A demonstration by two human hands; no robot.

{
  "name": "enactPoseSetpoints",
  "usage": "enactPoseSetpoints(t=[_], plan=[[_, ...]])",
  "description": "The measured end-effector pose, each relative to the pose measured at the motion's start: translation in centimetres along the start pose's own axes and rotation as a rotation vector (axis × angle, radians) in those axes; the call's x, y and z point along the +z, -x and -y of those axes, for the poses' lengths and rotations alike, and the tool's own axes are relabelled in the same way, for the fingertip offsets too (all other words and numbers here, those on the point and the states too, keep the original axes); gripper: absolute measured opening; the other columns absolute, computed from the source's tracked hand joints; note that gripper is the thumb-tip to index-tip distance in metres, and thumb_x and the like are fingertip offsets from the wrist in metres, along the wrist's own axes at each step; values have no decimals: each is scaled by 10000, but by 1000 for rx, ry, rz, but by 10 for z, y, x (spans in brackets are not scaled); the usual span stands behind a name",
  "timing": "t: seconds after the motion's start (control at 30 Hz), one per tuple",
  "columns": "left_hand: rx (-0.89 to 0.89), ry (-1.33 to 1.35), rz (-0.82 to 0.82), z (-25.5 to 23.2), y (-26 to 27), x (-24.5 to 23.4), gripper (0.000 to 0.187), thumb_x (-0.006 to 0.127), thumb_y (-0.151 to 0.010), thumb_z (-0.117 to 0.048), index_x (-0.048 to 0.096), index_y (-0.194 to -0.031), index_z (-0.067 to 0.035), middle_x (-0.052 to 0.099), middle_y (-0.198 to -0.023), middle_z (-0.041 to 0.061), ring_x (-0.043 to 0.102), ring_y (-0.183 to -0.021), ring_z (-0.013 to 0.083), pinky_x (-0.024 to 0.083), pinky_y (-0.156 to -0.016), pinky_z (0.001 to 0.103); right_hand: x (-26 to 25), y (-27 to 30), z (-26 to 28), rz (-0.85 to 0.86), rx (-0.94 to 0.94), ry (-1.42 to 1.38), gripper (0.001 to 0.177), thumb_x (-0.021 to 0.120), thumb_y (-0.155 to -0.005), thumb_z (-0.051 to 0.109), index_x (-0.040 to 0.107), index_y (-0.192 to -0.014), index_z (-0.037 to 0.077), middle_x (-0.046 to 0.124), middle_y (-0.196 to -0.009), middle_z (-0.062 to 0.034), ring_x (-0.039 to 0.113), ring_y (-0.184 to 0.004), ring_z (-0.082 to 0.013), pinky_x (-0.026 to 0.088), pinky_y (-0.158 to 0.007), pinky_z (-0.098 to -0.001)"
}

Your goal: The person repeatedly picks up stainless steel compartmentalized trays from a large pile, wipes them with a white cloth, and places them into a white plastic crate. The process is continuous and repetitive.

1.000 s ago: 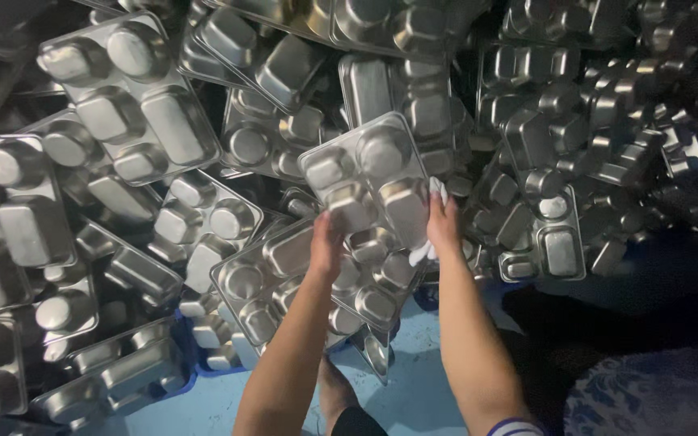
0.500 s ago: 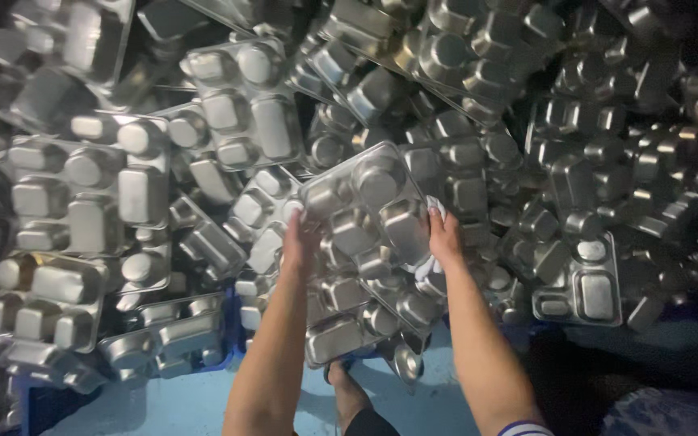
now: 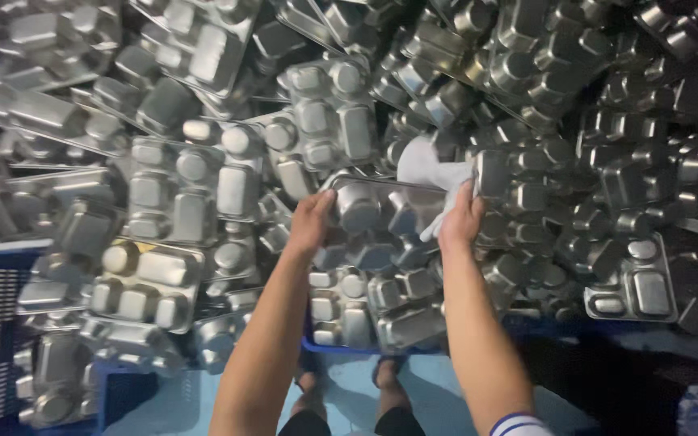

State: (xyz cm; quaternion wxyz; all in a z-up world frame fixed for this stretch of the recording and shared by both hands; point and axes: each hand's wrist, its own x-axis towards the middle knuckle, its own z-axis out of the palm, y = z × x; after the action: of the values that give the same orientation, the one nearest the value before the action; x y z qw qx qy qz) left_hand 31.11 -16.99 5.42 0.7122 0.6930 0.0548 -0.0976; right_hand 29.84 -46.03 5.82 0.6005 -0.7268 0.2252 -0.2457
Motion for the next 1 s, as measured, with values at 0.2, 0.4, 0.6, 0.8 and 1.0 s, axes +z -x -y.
enactPoseSetpoints(t=[0.2,0.4,0.6,0.8,1.0], plan=[[-223,451,-138,-12,70,-37,441,527,-1032,-442,732,-1089,-56,680,-925,59,566,-808,172,426,-681,322,82,159,82,627,-676,197,446,615,-1029,332,657,-1382,63,693,-1314,-206,657,-1232,-329,475,-1090,-420],[-11,332,-306,5,88,-64,543,459,-1096,-473,703,-1146,10,660,-1064,91,575,-943,163,467,-812,302,162,224,52,327,-159,100,884,666,-949,351,166,-1613,54,418,-1552,-284,449,-1413,-423,353,-1153,-443],[81,339,-146,28,115,-77,562,494,-1062,-507,637,-1308,-22,628,-1276,116,565,-1142,209,457,-984,353,142,238,3,437,-124,65,935,674,-991,417,128,-1627,2,344,-1636,-242,359,-1510,-339,307,-1211,-405],[339,548,475,10,141,-95,1281,696,-766,-742,4,-1665,-146,260,-1660,114,331,-1494,291,319,-1195,408,89,248,23,780,-78,-291,1026,790,-850,489,273,-1598,13,535,-1455,-138,519,-1340,-242,428,-1128,-378],[392,382,256,5,166,-64,1305,808,-741,-575,27,-1682,-119,303,-1657,152,322,-1517,305,259,-1226,408,65,267,51,752,-7,-1,882,781,-774,413,417,-1495,59,646,-1265,-115,643,-1164,-237,538,-965,-382]])
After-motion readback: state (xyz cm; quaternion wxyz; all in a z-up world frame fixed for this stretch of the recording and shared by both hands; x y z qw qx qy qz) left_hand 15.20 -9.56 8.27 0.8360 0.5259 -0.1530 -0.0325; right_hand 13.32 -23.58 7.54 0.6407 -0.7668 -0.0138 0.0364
